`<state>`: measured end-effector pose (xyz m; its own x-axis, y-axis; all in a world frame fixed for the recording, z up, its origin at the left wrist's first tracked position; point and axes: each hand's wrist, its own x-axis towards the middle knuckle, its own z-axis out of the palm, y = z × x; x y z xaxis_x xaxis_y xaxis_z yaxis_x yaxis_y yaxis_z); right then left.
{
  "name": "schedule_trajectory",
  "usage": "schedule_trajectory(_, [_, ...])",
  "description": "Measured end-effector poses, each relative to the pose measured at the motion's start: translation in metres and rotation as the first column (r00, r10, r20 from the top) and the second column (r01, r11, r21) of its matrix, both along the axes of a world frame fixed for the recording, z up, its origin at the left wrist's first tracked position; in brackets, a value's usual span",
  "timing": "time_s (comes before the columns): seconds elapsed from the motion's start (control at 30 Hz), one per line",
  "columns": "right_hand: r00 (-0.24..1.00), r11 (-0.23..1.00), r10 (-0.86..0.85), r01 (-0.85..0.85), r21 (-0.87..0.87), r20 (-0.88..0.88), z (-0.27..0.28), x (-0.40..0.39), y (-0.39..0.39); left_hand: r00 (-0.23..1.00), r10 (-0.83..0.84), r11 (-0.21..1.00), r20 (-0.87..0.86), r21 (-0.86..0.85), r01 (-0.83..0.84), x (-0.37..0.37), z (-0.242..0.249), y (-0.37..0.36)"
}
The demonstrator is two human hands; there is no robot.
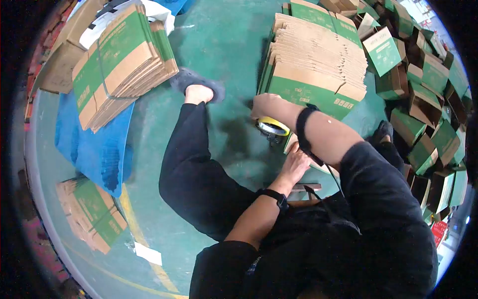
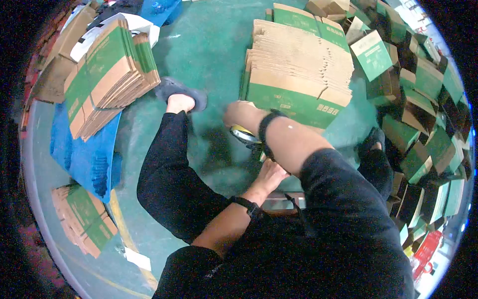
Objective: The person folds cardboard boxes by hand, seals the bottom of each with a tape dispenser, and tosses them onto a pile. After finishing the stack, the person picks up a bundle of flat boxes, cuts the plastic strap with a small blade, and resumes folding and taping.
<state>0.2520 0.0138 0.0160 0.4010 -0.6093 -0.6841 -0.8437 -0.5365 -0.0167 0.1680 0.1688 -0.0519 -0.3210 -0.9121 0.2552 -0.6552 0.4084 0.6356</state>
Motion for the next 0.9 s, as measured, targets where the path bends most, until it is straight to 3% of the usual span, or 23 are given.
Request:
schedule_trajectory(0.07, [1.000, 0.999, 0.017, -0.017, 0.034, 0.002, 0.026, -0.001, 0.002, 0.997, 0.013, 0.971, -0.071, 0.241, 0.004, -0.001, 0.001, 0.000])
schedule_trajectory(0.1, [0.999, 0.997, 0.046, -0.046, 0.056, 0.005, 0.041, -0.008, 0.000, 0.993, -0.085, 0.963, 0.086, 0.263, 0.060, 0.004, 0.013, -0.004])
schedule_trajectory(0.13, [1.000, 0.998, 0.017, -0.016, 0.055, -0.004, 0.048, -0.027, -0.003, 0.998, -0.046, 0.996, 0.044, 0.074, 0.042, 0.004, 0.015, -0.006])
schedule_trajectory(0.2, [0.959, 0.943, -0.085, -0.010, 0.331, 0.272, 0.065, -0.097, -0.017, 0.996, -0.030, 0.995, -0.079, -0.100, 0.022, 0.006, 0.008, -0.009])
schedule_trajectory(0.23, [0.783, 0.925, -0.240, 0.005, 0.379, 0.575, 0.067, -0.153, -0.003, 0.997, -0.040, 0.997, -0.065, -0.072, 0.036, 0.004, 0.007, -0.011])
schedule_trajectory(0.27, [0.598, 0.988, -0.073, -0.067, 0.141, 0.798, 0.060, -0.204, 0.017, 0.995, -0.008, 1.000, -0.097, 0.021, 0.010, 0.002, 0.003, -0.011])
schedule_trajectory(0.3, [0.666, 0.965, -0.226, 0.054, 0.256, 0.711, 0.098, -0.234, 0.039, 0.999, -0.048, 0.999, -0.010, 0.008, 0.048, 0.002, -0.008, -0.007])
schedule_trajectory(0.33, [0.647, 0.963, -0.263, 0.132, 0.235, 0.715, 0.094, -0.283, 0.054, 0.993, -0.084, 0.996, 0.081, 0.002, 0.084, 0.003, -0.019, -0.004])
schedule_trajectory(0.4, [0.744, 0.920, -0.383, 0.256, 0.296, 0.548, 0.088, -0.374, 0.083, 0.991, -0.072, 0.988, 0.111, -0.132, 0.086, 0.003, 0.001, -0.007])
schedule_trajectory(0.47, [0.700, 0.903, -0.428, 0.302, 0.305, 0.572, 0.086, -0.398, 0.093, 0.960, -0.058, 0.987, 0.275, -0.126, 0.096, -0.004, 0.008, -0.004])
schedule_trajectory(0.57, [0.611, 0.899, -0.438, 0.321, 0.299, 0.659, 0.071, -0.410, 0.103, 0.925, -0.178, 0.980, 0.335, -0.029, 0.199, -0.008, 0.027, -0.008])
schedule_trajectory(0.63, [0.562, 0.881, -0.472, 0.329, 0.341, 0.679, 0.065, -0.419, 0.106, 0.857, 0.132, 0.979, 0.498, 0.070, -0.191, -0.020, 0.072, -0.037])
schedule_trajectory(0.67, [0.557, 0.865, -0.501, 0.335, 0.373, 0.662, 0.063, -0.427, 0.107, 0.829, 0.337, 0.933, 0.446, -0.041, -0.357, -0.023, 0.062, -0.064])
schedule_trajectory(0.7, [0.534, 0.867, -0.497, 0.332, 0.371, 0.684, 0.058, -0.445, 0.112, 0.795, 0.476, 0.845, 0.376, 0.055, -0.532, -0.018, 0.027, -0.076])
schedule_trajectory(0.73, [0.515, 0.873, -0.485, 0.331, 0.359, 0.707, 0.055, -0.468, 0.115, 0.803, 0.456, 0.859, 0.384, 0.047, -0.510, -0.017, 0.029, -0.085])
schedule_trajectory(0.77, [0.549, 0.844, -0.535, 0.387, 0.373, 0.642, 0.058, -0.487, 0.119, 0.771, 0.455, 0.770, 0.445, 0.238, -0.592, -0.021, 0.031, -0.091])
schedule_trajectory(0.8, [0.654, 0.876, -0.481, 0.371, 0.307, 0.584, 0.052, -0.500, 0.120, 0.741, 0.426, 0.632, 0.519, 0.416, -0.654, -0.022, 0.032, -0.088])
schedule_trajectory(0.83, [0.643, 0.846, -0.532, 0.389, 0.364, 0.551, 0.037, -0.502, 0.122, 0.748, 0.390, 0.640, 0.537, 0.426, -0.639, -0.018, 0.029, -0.077])
schedule_trajectory(0.87, [0.642, 0.832, -0.554, 0.401, 0.384, 0.530, 0.017, -0.501, 0.112, 0.752, 0.445, 0.711, 0.487, 0.318, -0.627, -0.018, 0.020, -0.079])
schedule_trajectory(0.9, [0.655, 0.903, -0.428, 0.333, 0.270, 0.623, -0.003, -0.482, 0.103, 0.757, 0.500, 0.764, 0.419, 0.197, -0.614, -0.019, 0.015, -0.085])
